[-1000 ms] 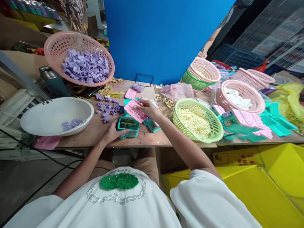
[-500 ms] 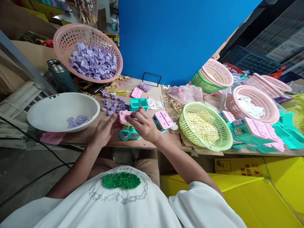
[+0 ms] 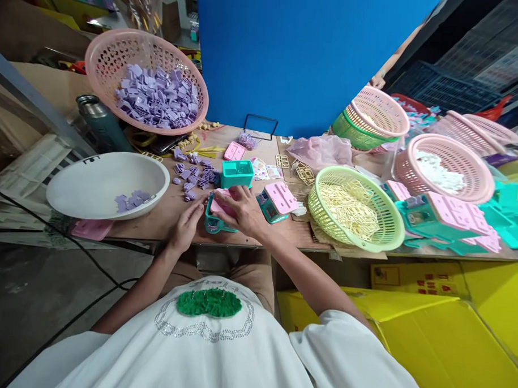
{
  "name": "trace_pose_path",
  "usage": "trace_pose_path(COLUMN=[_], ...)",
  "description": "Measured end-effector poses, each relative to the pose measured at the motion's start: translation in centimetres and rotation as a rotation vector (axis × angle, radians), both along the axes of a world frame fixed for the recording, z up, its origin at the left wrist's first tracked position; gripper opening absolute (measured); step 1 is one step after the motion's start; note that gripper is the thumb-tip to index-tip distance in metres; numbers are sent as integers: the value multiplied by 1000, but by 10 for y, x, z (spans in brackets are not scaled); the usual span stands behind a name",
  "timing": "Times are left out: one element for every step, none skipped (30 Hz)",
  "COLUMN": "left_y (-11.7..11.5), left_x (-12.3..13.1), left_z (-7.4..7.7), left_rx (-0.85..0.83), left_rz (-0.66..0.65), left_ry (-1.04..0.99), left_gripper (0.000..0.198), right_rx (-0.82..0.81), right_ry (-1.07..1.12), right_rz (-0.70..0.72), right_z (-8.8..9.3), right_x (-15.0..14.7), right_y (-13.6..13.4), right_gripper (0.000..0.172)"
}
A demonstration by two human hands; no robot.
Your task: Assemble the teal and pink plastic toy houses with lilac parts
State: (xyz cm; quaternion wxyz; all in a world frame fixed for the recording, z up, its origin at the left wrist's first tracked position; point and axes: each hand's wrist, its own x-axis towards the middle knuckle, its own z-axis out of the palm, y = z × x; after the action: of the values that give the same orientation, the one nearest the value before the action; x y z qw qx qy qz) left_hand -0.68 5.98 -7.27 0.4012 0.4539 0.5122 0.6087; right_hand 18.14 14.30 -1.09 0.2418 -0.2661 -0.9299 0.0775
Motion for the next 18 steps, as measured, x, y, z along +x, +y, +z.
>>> trace_pose_path(left_y=[-2,-3,-5,-6,-8,-9,-10,-10,-10,-9,-7,-4,-2,2,4,7,8,9], left_x=[4,7,10,12,13,13,11,9,7,4,1,-2,-5,-7,-10,-12,-13,-15], left_z=[-6,-11,-14,-15,-15,-15,-14,-14,-13,-13,-14,-14,-14,-14,-13,-13,-12,-11], left_rx=[1,3,7,12,17,27,42,55,63,63,59,53,50,52,60,72,82,90], left_rz=[-3,-5,2,9,11,2,-11,-31,-54,-78,-105,-137,-168,-195,-207,-205,-195,-185], left_ry=[-5,-12,-16,-13,-1,18,40,70,106,145,185,227,272,317,357,391,414,425], left_gripper=[65,65,65,65,64,64,64,66,71,79,88,95,100,103,103,104,104,104], right_rx=[4,0,-15,-44,-83,-128,-177,-224,-264,-297,-324,-347,-365,-377,-382,-380,-371,-357], right_ry=[-6,-1,23,69,137,219,303,378,436,474,494,502,503,499,492,484,478,471], right_rz=[-14,-17,-10,0,2,-13,-47,-94,-142,-181,-204,-214,-214,-211,-209,-210,-214,-223], right_z=[-5,-8,-10,-9,-7,-3,3,9,16,22,27,31,33,34,33,32,30,27], right_x=[-3,-5,-6,-6,-5,-2,2,7,13,19,25,30,35,38,41,43,45,47], right_y=[-2,-3,-4,-4,-4,-1,2,5,9,13,16,18,18,18,16,14,11,8], right_gripper=[54,55,55,56,56,56,56,56,56,56,56,56,56,55,54,53,52,50])
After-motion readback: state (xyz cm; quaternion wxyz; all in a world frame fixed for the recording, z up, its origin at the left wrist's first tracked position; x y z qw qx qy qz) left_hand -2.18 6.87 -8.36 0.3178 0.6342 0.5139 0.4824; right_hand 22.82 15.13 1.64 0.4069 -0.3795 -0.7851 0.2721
